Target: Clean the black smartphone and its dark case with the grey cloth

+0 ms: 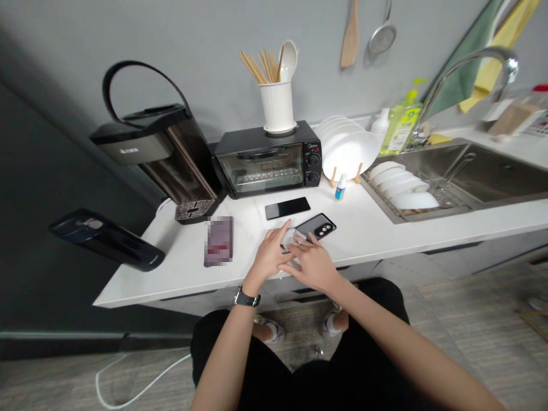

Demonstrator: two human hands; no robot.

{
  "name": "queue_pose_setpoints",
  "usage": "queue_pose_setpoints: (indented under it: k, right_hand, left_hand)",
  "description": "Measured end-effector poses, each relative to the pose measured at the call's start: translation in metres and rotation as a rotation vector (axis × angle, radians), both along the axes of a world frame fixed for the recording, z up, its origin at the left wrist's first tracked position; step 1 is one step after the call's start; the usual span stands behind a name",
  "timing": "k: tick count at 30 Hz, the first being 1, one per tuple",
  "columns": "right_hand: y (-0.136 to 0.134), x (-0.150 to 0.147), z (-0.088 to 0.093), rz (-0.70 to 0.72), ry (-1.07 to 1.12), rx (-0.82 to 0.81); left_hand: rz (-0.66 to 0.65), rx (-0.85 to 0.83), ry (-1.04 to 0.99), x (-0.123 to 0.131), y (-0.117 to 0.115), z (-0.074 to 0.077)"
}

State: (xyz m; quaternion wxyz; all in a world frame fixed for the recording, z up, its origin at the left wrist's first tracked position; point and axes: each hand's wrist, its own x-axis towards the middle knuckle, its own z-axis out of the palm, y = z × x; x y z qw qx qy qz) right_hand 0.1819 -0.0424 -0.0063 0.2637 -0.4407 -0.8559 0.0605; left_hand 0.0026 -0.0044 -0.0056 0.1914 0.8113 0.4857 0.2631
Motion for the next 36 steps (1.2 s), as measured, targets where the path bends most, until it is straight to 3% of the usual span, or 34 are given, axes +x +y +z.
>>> queue_pose_setpoints:
  k: [4, 10, 13, 16, 19, 22, 26, 31, 33, 36]
  right_hand:
    - [-0.002, 0.036, -0.001, -0.030, -0.007, -0.023]
    - [0.019, 0.085, -0.009, -0.232, -0.099, 0.087]
    - [0.029, 0.077, -0.009, -0.283, -0.108, 0.114]
    - [0.031, 0.047, -0.006, -0.286, -0.068, 0.099]
    - [0.019, 0.014, 0.001, -0.159, -0.025, 0.064]
    - [0.001, 0.000, 0.006, -0.017, -0.004, 0.023]
    - [-0.007, 0.030, 0.005, -0.027, -0.012, -0.011]
    - [0.014, 0.079, -0.006, -0.200, -0.101, 0.076]
    - [0.023, 0.081, -0.009, -0.273, -0.108, 0.108]
    - [0.030, 0.059, -0.008, -0.323, -0.090, 0.117]
  left_hand:
    - [-0.007, 0.015, -0.010, 0.002, -0.003, 0.001]
    - [-0.007, 0.028, -0.039, 0.006, -0.002, 0.004]
    - [-0.003, 0.034, -0.035, 0.009, -0.001, 0.005]
    - [-0.013, 0.022, -0.045, 0.007, 0.000, 0.004]
    - [-0.009, -0.010, -0.053, 0.003, 0.001, 0.001]
    - [-0.019, -0.037, -0.074, 0.000, 0.001, 0.000]
    - [-0.006, -0.027, -0.068, 0.002, 0.000, 0.001]
    - [-0.006, -0.006, -0.056, 0.008, -0.001, 0.005]
    - [-0.016, 0.000, -0.057, 0.009, 0.000, 0.007]
    - [-0.030, -0.002, -0.064, 0.010, 0.000, 0.007]
